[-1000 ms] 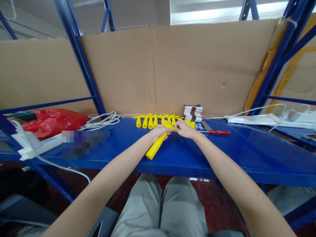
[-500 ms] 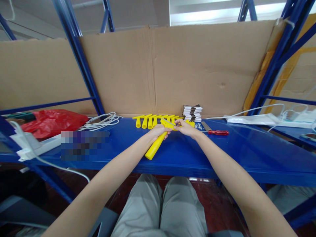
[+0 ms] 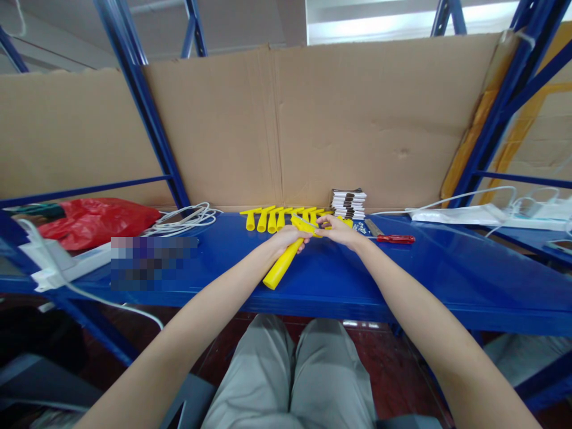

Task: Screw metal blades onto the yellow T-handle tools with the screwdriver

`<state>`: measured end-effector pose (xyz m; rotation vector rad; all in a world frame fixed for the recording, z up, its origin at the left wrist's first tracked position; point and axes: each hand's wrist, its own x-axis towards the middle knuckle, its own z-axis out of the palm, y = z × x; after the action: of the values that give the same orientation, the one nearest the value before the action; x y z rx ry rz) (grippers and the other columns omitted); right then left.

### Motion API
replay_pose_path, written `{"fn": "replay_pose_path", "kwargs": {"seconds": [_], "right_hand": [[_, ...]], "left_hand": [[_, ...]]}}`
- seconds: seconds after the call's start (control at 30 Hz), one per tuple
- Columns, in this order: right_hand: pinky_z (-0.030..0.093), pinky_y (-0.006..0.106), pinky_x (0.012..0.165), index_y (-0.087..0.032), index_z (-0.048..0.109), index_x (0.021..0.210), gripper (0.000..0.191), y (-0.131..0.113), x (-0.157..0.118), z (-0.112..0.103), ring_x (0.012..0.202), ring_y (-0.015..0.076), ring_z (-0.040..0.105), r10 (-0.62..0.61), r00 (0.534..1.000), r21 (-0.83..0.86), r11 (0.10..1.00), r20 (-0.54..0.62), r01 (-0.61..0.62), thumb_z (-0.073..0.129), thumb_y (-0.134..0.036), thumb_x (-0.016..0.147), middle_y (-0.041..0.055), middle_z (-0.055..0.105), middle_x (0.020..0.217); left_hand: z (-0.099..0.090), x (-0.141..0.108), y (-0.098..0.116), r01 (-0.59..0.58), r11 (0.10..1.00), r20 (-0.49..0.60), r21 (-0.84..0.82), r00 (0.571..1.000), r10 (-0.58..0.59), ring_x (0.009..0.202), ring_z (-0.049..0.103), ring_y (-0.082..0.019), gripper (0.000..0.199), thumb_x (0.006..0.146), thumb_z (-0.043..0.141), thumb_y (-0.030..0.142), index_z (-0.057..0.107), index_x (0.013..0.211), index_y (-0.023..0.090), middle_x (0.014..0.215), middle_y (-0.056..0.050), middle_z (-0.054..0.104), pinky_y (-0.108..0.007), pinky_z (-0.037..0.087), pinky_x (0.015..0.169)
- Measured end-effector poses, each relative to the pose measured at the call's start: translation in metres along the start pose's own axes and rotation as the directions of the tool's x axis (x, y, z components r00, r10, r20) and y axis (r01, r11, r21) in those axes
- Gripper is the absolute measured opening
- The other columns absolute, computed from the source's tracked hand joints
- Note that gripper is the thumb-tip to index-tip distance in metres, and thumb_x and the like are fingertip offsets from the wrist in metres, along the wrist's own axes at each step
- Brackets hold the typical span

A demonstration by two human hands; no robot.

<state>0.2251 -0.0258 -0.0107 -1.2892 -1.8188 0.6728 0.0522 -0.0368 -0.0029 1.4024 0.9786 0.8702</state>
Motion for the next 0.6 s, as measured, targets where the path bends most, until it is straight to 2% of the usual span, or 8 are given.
{"fn": "replay_pose_path", "kwargs": {"seconds": [0.27,0.43,0.6], "right_hand": [[0.047,0.042,0.093,-0.02,0.062,0.093,0.027,0.006,0.004,-0.001,0.1,0.0222,0.059,-0.101,0.995,0.09,0.991,-0.007,0.101,0.069,-0.025,0.067,0.0073,0.065,0.107],[0.049,0.043,0.091,-0.021,0.063,0.091,0.028,0.012,0.006,-0.001,0.094,0.0215,0.061,-0.066,0.998,0.132,0.989,-0.002,0.065,0.072,-0.026,0.066,0.0069,0.066,0.102],[0.048,0.041,0.089,-0.02,0.061,0.089,0.029,0.006,0.004,-0.003,0.091,0.0194,0.061,-0.058,0.998,0.178,0.982,-0.01,0.059,0.074,-0.024,0.063,0.0051,0.066,0.098]], "left_hand": [[0.0,-0.001,0.002,0.018,1.0,0.005,0.025,1.0,-0.019,0.033,0.041,-0.005,0.022,0.081,0.054,0.003,0.051,0.062,0.014,0.047,0.006,0.048,-0.02,0.033,0.038],[0.003,-0.003,0.003,0.014,1.0,-0.006,0.023,1.0,-0.014,0.033,0.041,-0.006,0.023,0.081,0.053,0.001,0.05,0.062,0.014,0.046,0.005,0.049,-0.021,0.033,0.039],[0.003,-0.004,0.005,0.019,1.0,-0.005,-0.012,1.0,-0.019,0.032,0.041,-0.005,0.023,0.082,0.053,0.002,0.05,0.062,0.013,0.046,0.005,0.049,-0.02,0.031,0.036]]}}
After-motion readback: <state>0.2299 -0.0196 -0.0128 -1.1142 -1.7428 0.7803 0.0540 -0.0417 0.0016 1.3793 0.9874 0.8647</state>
